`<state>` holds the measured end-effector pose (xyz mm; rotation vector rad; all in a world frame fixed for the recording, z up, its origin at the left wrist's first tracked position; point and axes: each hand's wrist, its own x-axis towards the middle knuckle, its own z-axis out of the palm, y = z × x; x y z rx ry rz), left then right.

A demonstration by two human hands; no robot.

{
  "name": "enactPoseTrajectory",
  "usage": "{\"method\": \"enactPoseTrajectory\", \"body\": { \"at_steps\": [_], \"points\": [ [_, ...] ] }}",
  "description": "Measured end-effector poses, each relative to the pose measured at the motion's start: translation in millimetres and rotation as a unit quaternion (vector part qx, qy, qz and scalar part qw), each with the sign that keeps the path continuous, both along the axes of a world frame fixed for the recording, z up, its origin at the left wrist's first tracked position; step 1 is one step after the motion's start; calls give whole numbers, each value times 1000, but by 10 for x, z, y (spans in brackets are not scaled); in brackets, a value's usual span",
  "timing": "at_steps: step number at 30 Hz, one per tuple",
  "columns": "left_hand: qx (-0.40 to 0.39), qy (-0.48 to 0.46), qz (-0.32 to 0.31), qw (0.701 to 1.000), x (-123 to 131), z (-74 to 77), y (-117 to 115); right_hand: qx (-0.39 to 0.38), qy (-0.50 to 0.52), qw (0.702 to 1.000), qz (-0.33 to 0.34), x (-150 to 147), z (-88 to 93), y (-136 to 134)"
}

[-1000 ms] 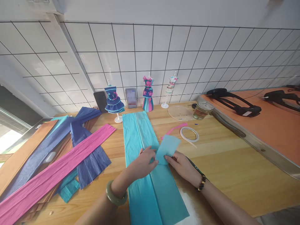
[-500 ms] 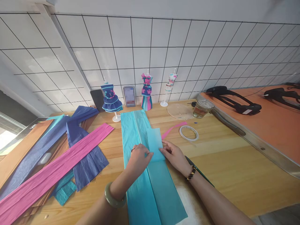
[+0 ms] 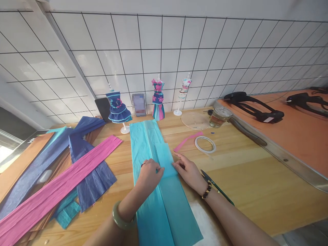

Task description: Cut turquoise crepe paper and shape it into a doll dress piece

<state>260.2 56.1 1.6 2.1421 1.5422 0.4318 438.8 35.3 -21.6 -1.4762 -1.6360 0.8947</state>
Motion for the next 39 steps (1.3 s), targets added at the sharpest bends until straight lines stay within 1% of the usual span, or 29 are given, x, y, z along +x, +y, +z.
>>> {"method": "enactPoseTrajectory", "body": {
  "at_steps": [5,11,26,32,39],
  "points": [
    [7,6,-5,1000,-4,-22,13,5,-29,1000,6,-12,31,-19],
    [8,11,-6,1000,-2,-37,16,20,-76,997,3,-16,0,-12],
    [22,17,-12,1000,-3,-51,16,24,-101,995,5,-18,23,-13],
    [22,21,-12,999,-1,-40,12,28,-107,994,4,-23,8,-9],
    [24,23,-15,999,-9,-70,21,30,-113,993,6,-27,-12,-5]
  ]
}}
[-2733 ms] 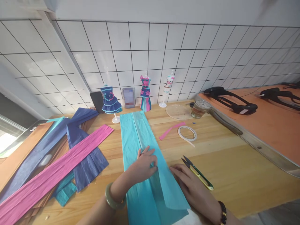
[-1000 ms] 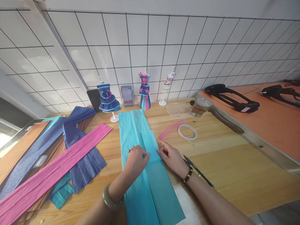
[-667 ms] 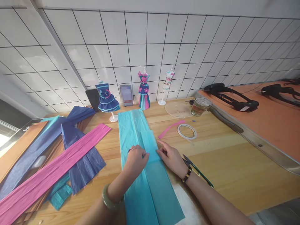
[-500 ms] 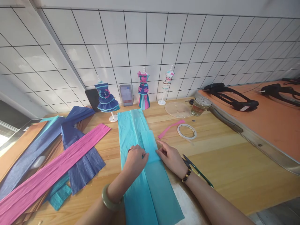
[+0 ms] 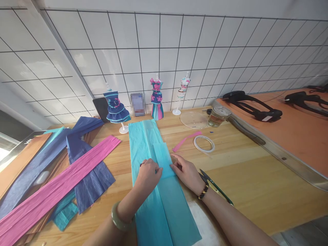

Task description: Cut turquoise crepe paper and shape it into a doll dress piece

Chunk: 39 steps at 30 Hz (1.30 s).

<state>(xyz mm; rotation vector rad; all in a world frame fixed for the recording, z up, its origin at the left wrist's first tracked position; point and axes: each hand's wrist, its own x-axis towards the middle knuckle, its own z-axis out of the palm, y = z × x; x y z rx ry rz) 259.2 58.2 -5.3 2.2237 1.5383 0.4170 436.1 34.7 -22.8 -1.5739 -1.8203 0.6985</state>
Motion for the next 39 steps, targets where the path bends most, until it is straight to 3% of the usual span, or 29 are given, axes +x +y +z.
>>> {"method": "enactPoseTrajectory", "body": {
  "at_steps": [39],
  "points": [
    [-7,0,4,1000,2,7,3,2,-17,1000,3,-14,22,4]
  ]
}}
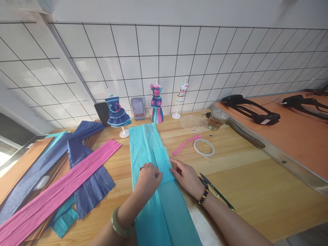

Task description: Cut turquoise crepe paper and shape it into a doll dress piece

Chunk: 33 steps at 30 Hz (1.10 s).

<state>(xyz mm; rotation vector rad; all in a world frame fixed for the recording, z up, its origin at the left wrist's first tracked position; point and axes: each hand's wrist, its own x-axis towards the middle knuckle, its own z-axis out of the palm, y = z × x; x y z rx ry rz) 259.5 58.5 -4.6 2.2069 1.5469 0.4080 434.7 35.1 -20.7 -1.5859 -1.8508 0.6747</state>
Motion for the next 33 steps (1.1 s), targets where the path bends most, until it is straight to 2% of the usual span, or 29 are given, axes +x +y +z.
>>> {"method": "enactPoseTrajectory", "body": {
  "at_steps": [33],
  "points": [
    [3,-13,5,1000,-4,37,-15,9,11,1000,-7,-2,-6,-12]
  ]
}}
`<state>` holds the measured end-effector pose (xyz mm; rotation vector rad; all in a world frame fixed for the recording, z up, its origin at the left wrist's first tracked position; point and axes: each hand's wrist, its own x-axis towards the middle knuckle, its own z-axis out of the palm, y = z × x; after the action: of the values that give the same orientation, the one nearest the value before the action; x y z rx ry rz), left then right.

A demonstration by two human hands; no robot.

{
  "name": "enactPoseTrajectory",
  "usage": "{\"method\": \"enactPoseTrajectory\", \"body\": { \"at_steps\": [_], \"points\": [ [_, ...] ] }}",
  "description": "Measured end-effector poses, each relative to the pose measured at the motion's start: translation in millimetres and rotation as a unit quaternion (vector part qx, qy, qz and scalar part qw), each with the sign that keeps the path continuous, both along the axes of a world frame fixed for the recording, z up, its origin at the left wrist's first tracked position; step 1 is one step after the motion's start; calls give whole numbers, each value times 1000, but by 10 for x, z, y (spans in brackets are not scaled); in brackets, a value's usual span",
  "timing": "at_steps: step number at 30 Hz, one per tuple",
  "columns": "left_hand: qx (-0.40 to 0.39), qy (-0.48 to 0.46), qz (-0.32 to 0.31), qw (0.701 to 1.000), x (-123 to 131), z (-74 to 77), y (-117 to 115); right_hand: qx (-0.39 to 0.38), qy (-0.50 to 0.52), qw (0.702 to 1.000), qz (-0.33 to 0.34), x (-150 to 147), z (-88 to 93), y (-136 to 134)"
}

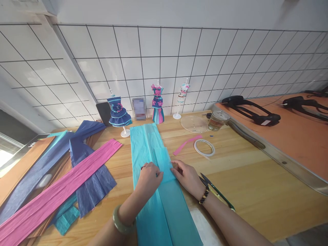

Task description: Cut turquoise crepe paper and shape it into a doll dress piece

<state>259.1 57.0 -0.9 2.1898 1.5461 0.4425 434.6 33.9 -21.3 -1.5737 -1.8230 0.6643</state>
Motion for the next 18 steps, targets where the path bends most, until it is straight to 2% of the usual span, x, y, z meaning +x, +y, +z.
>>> {"method": "enactPoseTrajectory", "body": {
  "at_steps": [8,18],
  "points": [
    [3,-13,-4,1000,-15,-11,14,-5,19,1000,-5,-12,53,-22],
    [2,-23,-8,1000,-30,-19,21,-6,19,1000,-6,-15,19,-2]
  ]
}}
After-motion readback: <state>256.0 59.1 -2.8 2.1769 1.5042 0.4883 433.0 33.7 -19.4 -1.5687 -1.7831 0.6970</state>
